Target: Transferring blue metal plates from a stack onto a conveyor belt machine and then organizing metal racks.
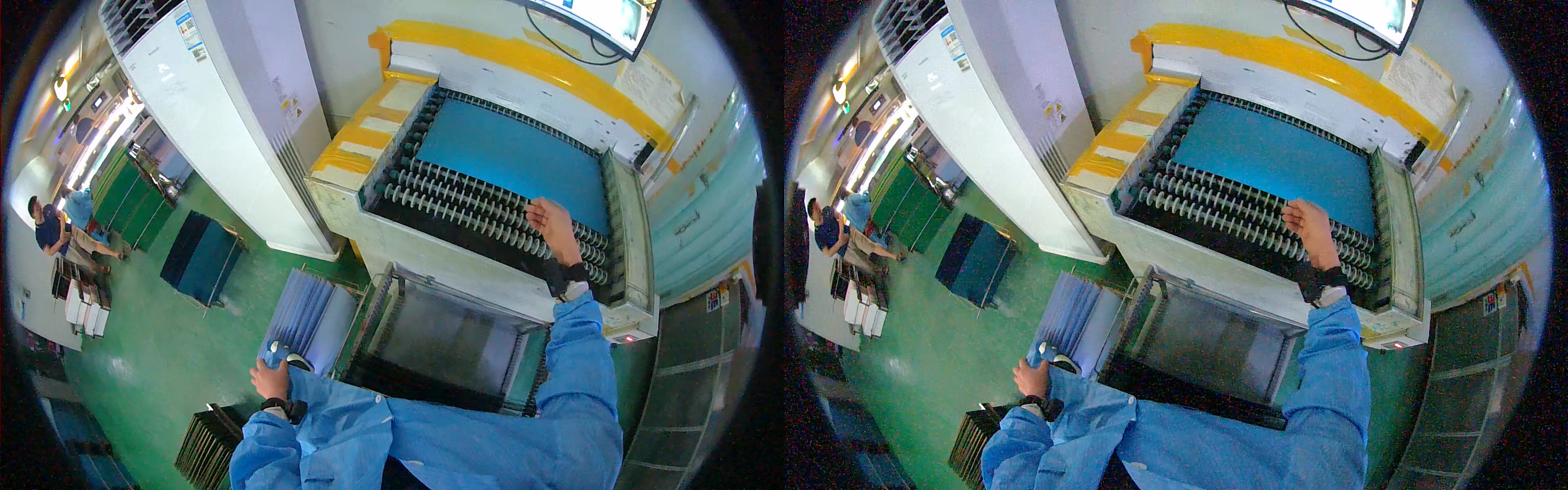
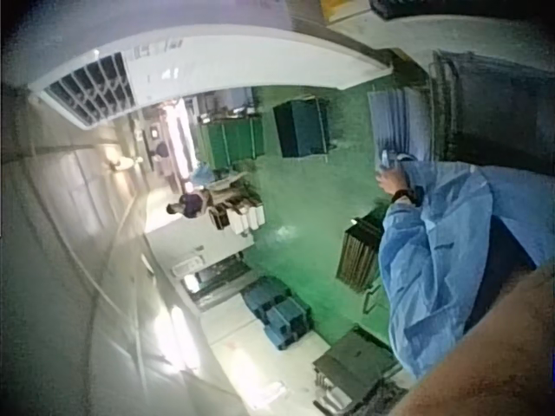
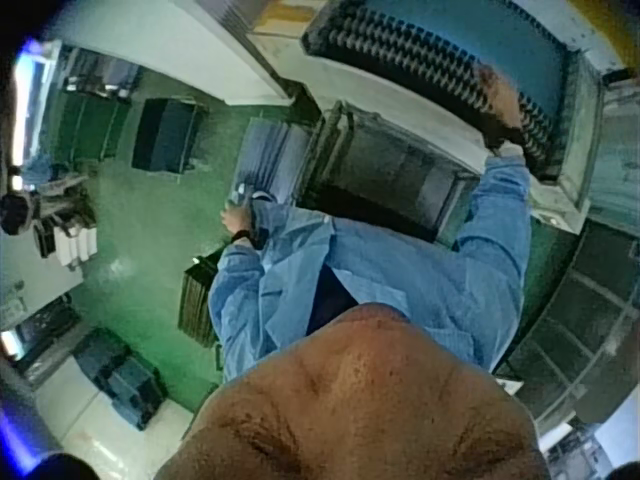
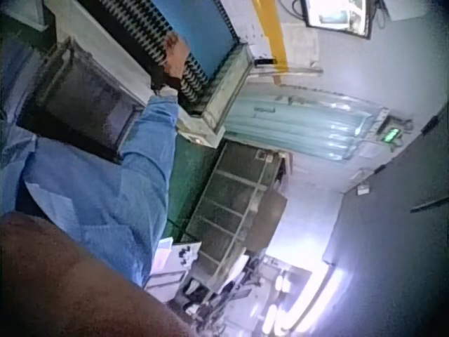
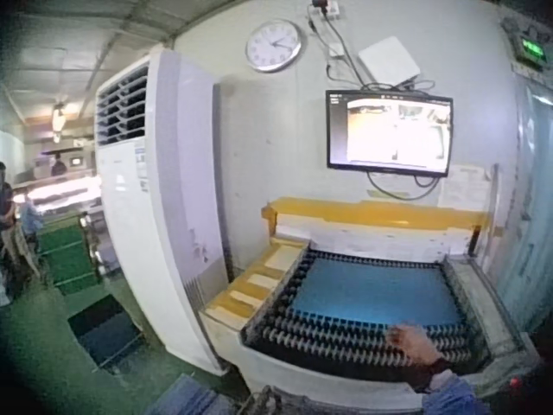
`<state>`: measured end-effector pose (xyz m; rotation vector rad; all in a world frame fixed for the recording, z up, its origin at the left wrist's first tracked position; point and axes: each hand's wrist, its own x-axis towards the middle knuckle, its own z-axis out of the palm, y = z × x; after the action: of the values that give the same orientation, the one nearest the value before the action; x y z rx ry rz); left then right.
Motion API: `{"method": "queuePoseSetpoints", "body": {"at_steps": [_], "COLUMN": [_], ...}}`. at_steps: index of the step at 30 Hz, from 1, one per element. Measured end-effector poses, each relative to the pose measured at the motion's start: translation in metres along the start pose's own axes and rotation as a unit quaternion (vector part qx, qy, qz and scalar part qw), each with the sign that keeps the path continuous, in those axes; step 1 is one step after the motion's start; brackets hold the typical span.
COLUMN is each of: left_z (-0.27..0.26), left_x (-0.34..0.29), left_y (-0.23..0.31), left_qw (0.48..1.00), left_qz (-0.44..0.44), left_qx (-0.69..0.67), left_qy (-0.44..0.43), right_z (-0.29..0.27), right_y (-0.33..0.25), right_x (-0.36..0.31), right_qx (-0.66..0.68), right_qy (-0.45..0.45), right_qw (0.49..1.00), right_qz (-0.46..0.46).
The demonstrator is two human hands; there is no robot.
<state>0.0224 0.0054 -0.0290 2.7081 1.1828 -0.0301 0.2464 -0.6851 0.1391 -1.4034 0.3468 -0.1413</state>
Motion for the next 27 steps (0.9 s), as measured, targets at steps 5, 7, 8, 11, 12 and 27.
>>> {"method": "queuePoseSetpoints", "body": {"at_steps": [5,7,8,11,12,27], "left_z": [0.001,0.000,-0.001,-0.001,0.000,-0.006], "left_x": [0.001,0.000,-0.002,0.000,0.000,0.000], "left_y": [0.002,0.002,0.001,0.003,0.001,0.007], "left_qw": [1.000,1.000,1.000,1.000,1.000,1.000], "left_qz": [0.001,-0.002,-0.004,0.000,-0.001,0.009], "left_qx": [0.004,-0.003,-0.006,-0.017,-0.018,-0.011], "left_qy": [0.000,-0.001,0.000,-0.003,-0.008,-0.016], "right_z": [0.016,0.028,0.032,0.040,0.046,0.070], "right_y": [-0.005,-0.006,-0.004,0.002,0.005,0.172], "right_x": [-0.008,-0.017,-0.019,-0.032,-0.040,-0.210], "right_qx": [-0.026,-0.024,-0.027,-0.043,-0.044,-0.251], "right_qy": [0.024,0.025,0.018,0.014,0.004,-0.386], "right_qw": [0.999,0.998,0.998,0.998,0.998,0.878], "right_qz": [-0.037,-0.045,-0.047,-0.039,-0.033,0.134]}}
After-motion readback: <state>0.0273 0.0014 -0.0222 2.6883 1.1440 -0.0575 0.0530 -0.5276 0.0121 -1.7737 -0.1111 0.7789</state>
